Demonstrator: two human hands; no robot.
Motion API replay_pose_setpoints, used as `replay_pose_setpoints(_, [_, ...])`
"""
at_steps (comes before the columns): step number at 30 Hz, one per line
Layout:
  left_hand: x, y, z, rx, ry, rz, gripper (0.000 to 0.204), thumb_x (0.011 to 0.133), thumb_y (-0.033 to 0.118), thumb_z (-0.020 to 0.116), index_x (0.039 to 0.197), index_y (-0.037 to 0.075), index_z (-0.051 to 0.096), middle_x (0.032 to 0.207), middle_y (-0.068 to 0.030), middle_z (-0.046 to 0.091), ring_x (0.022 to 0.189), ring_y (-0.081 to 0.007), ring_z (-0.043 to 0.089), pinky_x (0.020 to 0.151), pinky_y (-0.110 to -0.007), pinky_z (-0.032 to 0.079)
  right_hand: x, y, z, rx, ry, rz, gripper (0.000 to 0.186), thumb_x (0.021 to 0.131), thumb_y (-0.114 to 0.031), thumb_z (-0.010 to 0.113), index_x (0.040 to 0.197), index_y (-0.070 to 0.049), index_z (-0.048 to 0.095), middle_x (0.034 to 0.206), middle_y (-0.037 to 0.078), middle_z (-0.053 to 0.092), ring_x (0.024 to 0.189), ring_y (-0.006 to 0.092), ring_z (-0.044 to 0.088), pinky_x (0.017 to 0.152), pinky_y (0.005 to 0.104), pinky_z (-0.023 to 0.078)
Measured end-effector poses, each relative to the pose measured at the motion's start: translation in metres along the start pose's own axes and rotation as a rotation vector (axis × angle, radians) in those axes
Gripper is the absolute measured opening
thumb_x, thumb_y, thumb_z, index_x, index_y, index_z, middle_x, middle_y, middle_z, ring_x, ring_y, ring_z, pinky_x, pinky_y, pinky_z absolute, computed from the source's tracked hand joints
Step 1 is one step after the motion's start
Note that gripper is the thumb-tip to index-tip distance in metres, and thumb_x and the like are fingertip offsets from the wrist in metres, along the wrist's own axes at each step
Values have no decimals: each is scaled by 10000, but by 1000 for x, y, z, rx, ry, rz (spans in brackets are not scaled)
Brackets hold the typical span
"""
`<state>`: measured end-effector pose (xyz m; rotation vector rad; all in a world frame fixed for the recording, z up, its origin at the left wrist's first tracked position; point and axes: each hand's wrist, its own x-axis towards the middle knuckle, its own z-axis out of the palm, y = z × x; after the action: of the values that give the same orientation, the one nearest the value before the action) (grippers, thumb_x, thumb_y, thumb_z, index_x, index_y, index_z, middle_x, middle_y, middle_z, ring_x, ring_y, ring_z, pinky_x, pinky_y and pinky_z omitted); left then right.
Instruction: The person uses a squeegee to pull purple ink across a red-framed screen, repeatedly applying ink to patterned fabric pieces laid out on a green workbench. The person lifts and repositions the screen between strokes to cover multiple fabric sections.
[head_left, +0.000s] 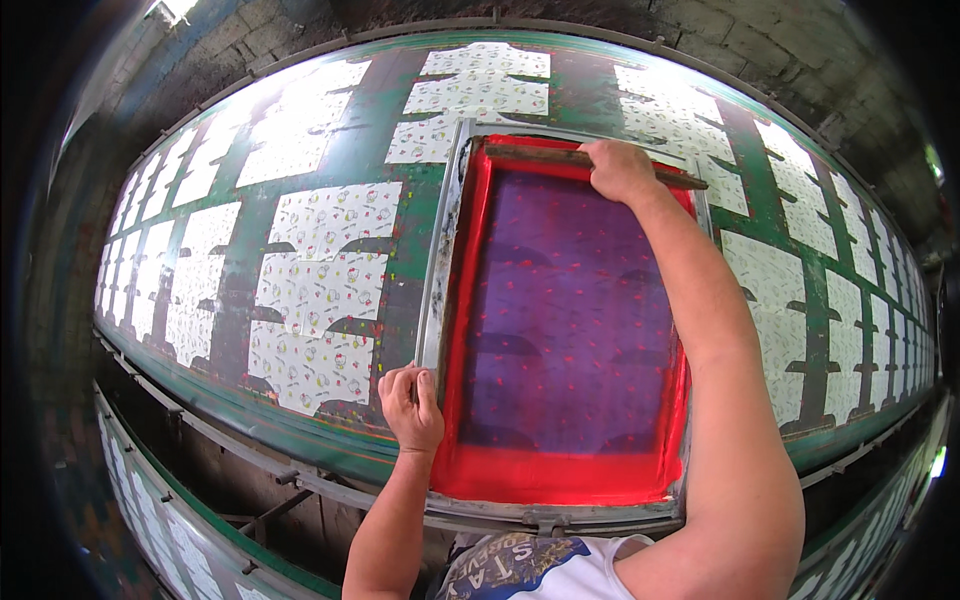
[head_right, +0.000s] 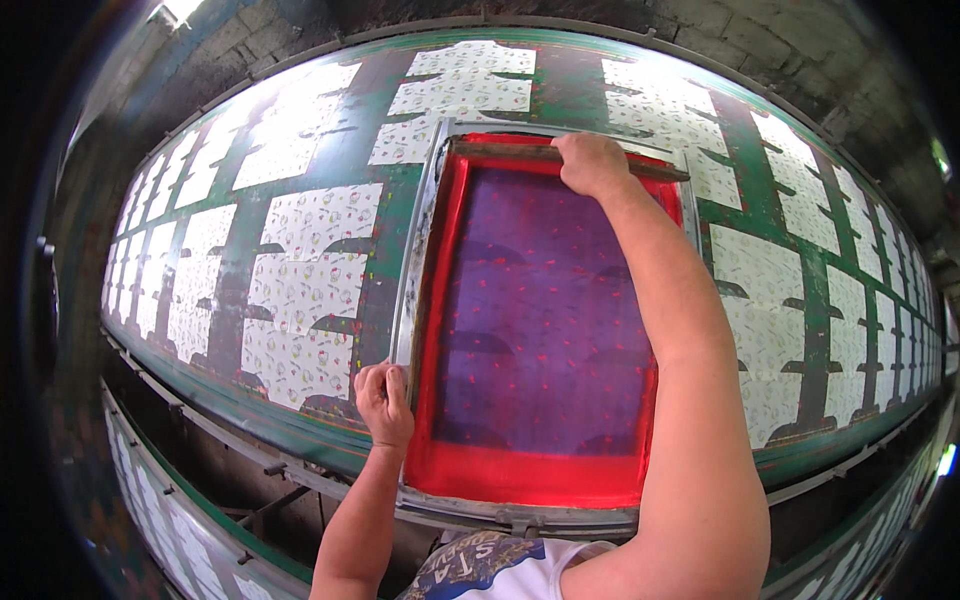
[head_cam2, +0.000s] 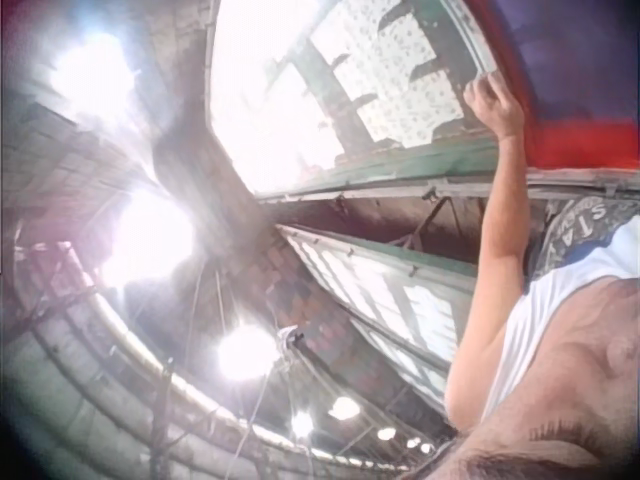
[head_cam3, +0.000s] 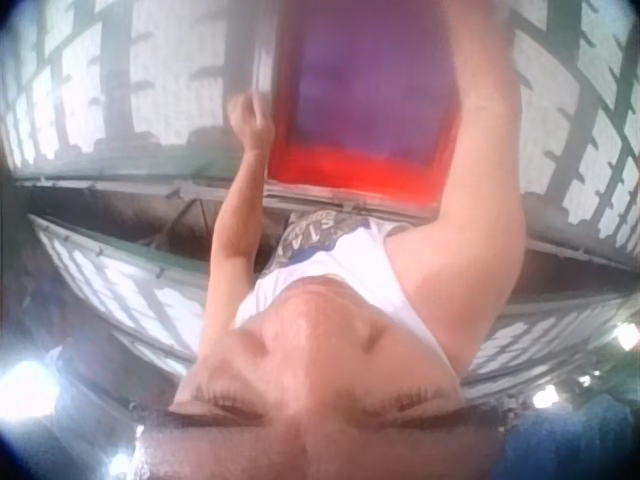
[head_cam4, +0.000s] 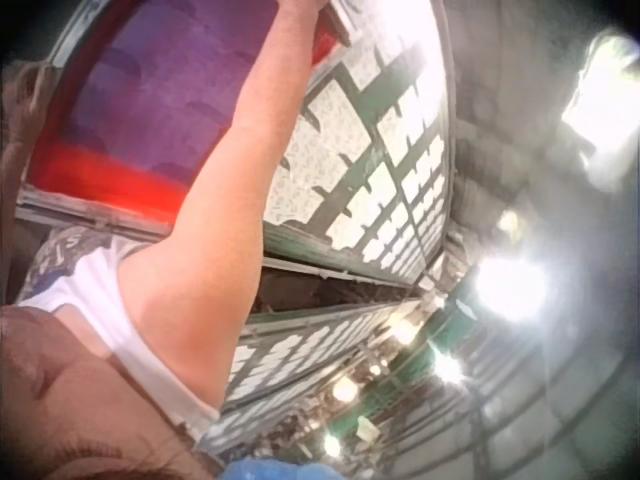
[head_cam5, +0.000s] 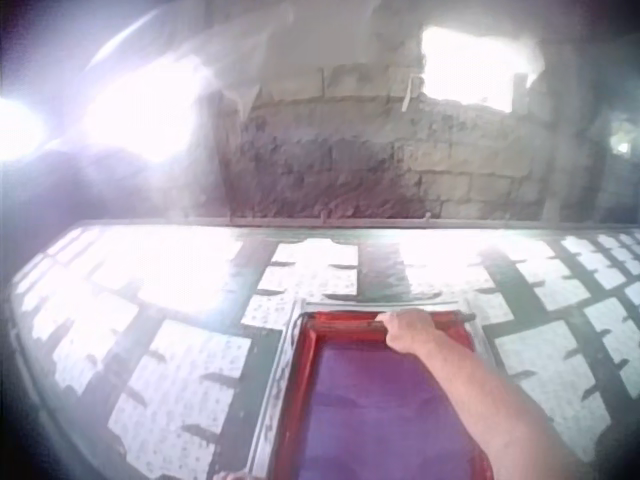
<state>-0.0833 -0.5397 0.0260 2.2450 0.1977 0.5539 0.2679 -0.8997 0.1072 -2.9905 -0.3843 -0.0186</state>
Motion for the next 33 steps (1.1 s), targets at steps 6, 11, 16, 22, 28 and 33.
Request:
replay_pose_setpoints(6, [0, 2, -1, 65, -27, -23, 219, 1071, 255, 694, 996, 55, 745, 1032, -120, 718, 1114, -372, 681, 1030, -488, 486, 13, 6, 4, -28, 22, -23, 509, 874, -61, 615, 1325, -178, 819, 1199, 196, 814, 1133, 401, 774, 1011, 531, 621])
replay_pose_setpoints(11, [0, 1, 1, 69, -28, -31, 195, 1068, 231, 698, 1007, 53, 748, 1044, -116, 721, 1098, -357, 680, 1015, -487, 487, 6, 5, -15, 18, -132, -33, 415, 873, -92, 632, 1233, -150, 831, 1168, 194, 818, 1119, 405, 776, 993, 532, 621])
replay_pose_setpoints(16, [-2, -4, 3, 114, -31, -32, 166, 1064, 211, 715, 1065, 49, 750, 1054, -118, 724, 1038, -338, 664, 970, -467, 499, -47, -18, -21, -21, -148, -85, 377, 874, -129, 658, 1199, -192, 840, 1135, 159, 827, 1100, 380, 785, 970, 531, 624])
replay_pose_setpoints(22, [-4, -11, 7, 140, -7, 18, 301, 1057, 225, 740, 1285, 30, 716, 1154, -143, 728, 1050, -359, 657, 971, -477, 506, -147, -57, -26, -5, -193, -144, 377, 854, -124, 665, 1177, -198, 844, 1115, 148, 829, 1081, 371, 791, 956, 527, 633])
replay_pose_setpoints(28, [-5, -25, 8, 49, 1, 26, 322, 1056, 257, 741, 1270, 16, 741, 1222, -160, 758, 1153, -374, 680, 1055, -487, 493, -264, -110, -15, 41, -152, -131, 423, 830, -88, 652, 1177, -222, 852, 1058, 132, 801, 1010, 385, 780, 901, 542, 630])
replay_pose_setpoints(33, [-3, -41, 11, 30, -20, 89, 306, 1059, 290, 732, 1172, 13, 798, 1274, -171, 791, 1269, -342, 694, 1160, -502, 449, -361, -159, -10, 59, -116, -121, 432, 819, -70, 665, 1170, -237, 853, 1037, 110, 782, 1000, 362, 779, 885, 530, 634])
